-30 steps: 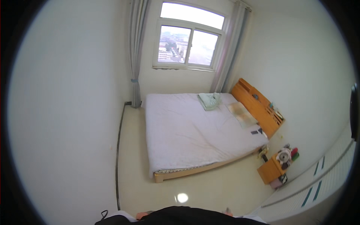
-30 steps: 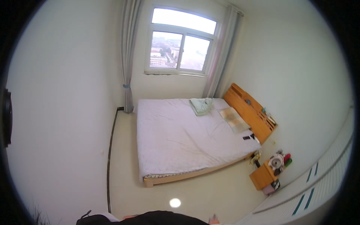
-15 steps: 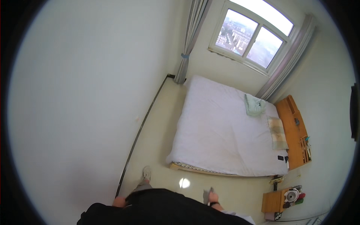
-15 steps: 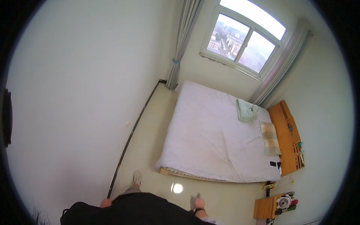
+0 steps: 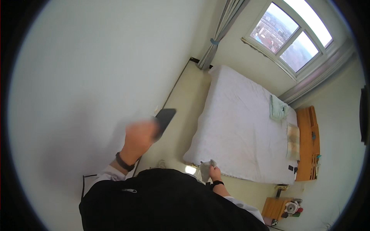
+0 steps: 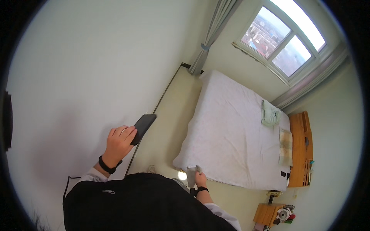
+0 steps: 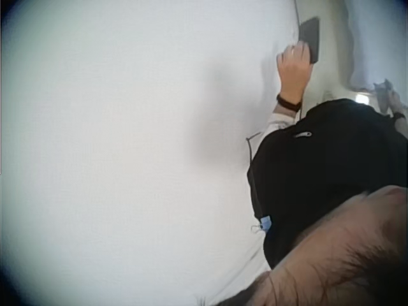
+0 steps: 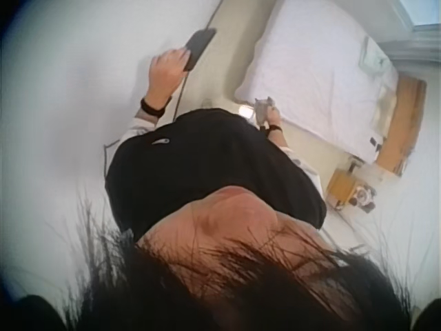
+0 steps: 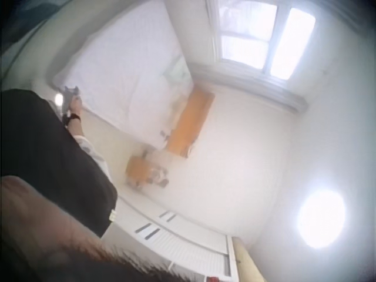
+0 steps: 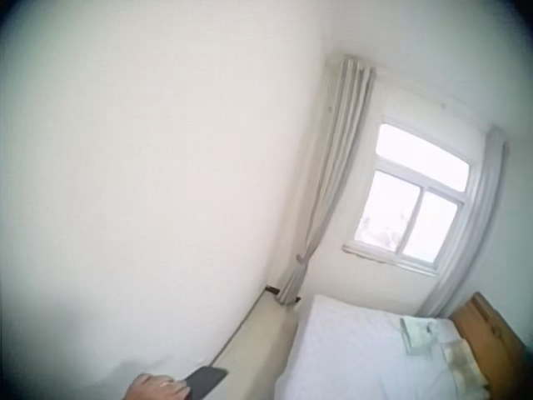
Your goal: The recorder cleans the interior frame and sill of a bedroom window using a cloth.
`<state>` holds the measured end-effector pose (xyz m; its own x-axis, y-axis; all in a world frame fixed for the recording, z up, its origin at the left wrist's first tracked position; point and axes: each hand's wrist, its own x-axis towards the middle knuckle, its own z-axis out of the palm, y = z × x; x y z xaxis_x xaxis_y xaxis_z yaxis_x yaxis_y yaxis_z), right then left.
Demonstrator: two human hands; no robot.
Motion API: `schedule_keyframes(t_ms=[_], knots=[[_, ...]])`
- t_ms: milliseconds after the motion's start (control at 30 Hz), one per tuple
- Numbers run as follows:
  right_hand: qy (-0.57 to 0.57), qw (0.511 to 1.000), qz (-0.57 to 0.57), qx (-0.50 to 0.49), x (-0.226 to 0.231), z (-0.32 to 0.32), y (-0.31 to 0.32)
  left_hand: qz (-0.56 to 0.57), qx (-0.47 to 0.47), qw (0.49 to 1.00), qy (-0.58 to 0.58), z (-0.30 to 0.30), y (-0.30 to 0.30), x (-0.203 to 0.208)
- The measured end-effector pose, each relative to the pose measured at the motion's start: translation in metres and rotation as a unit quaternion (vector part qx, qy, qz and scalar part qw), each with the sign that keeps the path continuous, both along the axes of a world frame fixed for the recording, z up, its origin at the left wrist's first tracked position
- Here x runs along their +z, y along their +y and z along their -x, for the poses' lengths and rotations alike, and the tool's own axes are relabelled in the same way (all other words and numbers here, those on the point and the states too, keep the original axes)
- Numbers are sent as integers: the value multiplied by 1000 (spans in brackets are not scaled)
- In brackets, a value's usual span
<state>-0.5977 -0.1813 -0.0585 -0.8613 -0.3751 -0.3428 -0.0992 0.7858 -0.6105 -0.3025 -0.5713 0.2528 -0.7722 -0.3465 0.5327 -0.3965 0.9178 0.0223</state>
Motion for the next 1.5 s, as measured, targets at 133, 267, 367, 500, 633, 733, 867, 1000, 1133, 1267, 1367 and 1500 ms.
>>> schedule_keyframes(t_ms=[133, 267, 367, 500, 633, 733, 867, 1000, 1133, 1267, 1367, 1500], knots=[[-23, 997, -69, -34, -14, 13, 29, 118, -94, 976, 154, 56, -39, 25], [-63, 980, -174, -79, -57, 3, 103, 162, -126, 959, 196, 89, -66, 34], [-103, 962, -241, -75, -99, -6, 122, 195, -138, 955, 176, 120, -81, 36], [-170, 950, -249, -86, -110, 23, 70, 238, -157, 949, 132, 162, -93, 52], [-181, 966, -158, -100, -119, 97, -14, 283, -193, 934, 105, 227, -99, 90], [-135, 984, -63, -95, -109, 157, -69, 294, -221, 925, 94, 260, -87, 117], [-109, 990, 62, -62, -49, 241, -173, 342, -220, 910, 78, 300, -103, 141], [-94, 992, 89, -7, -61, 269, -197, 333, -226, 911, 84, 328, -107, 144], [-118, 993, -2, 4, -129, 271, -135, 319, -250, 909, 96, 362, -114, 137], [-194, 980, -50, 14, -141, 247, -77, 296, -279, 907, 112, 376, -118, 138], [-201, 977, -74, 13, -129, 232, -46, 233, -296, 922, 82, 392, -123, 134], [-204, 976, -73, -1, -105, 223, -30, -68, -244, 967, 9, 418, -151, 67]])
